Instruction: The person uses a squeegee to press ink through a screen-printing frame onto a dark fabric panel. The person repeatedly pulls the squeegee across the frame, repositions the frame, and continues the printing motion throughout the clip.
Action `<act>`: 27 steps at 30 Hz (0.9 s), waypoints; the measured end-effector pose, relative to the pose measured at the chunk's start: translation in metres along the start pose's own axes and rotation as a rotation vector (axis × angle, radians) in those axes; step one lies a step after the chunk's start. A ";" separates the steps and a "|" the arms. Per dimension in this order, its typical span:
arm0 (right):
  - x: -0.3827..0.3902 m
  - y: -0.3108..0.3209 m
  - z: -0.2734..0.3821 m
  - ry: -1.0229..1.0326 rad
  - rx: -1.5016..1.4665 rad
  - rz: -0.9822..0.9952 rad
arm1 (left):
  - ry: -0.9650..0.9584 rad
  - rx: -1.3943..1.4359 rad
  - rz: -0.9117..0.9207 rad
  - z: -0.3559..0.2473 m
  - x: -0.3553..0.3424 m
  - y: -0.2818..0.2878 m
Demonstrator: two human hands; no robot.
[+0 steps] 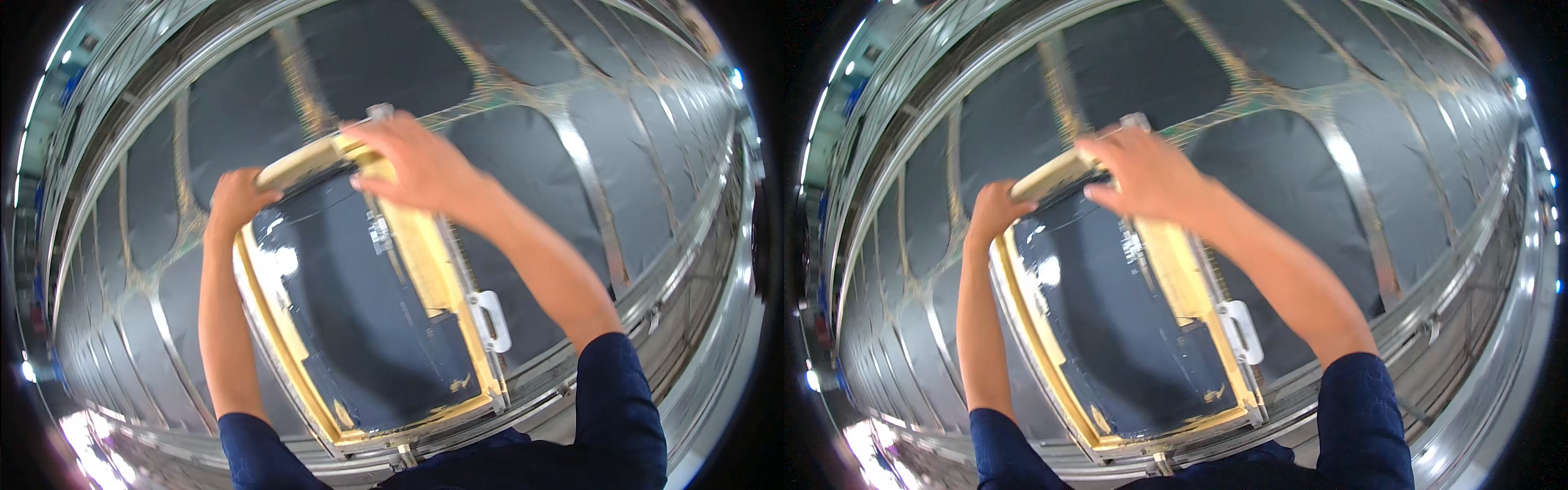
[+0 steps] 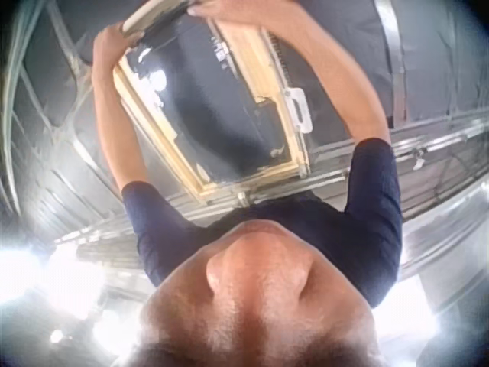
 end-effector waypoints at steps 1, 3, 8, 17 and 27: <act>-0.031 -0.030 -0.011 0.098 0.092 0.054 | 0.022 -0.014 0.068 0.000 -0.007 0.000; -0.072 -0.079 -0.036 -0.016 0.240 0.425 | 0.002 -0.067 0.142 -0.004 -0.020 0.000; -0.084 -0.135 -0.049 -0.131 0.276 0.726 | 0.049 0.025 0.075 0.013 -0.012 -0.001; -0.070 -0.138 -0.044 -0.157 0.253 0.606 | 0.012 0.006 0.011 0.010 -0.002 -0.006; 0.074 -0.099 0.019 -0.159 0.226 0.637 | -0.096 -0.009 0.010 -0.040 0.145 -0.010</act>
Point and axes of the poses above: each hand's wrist, its own x-axis away from the middle knuckle, its own y-axis out of the back of the hand, z = x × y, the point moved 6 cm from there along -x, towards the middle knuckle, and after that the axes turned 15 degrees about -z, right-handed, at the moved point
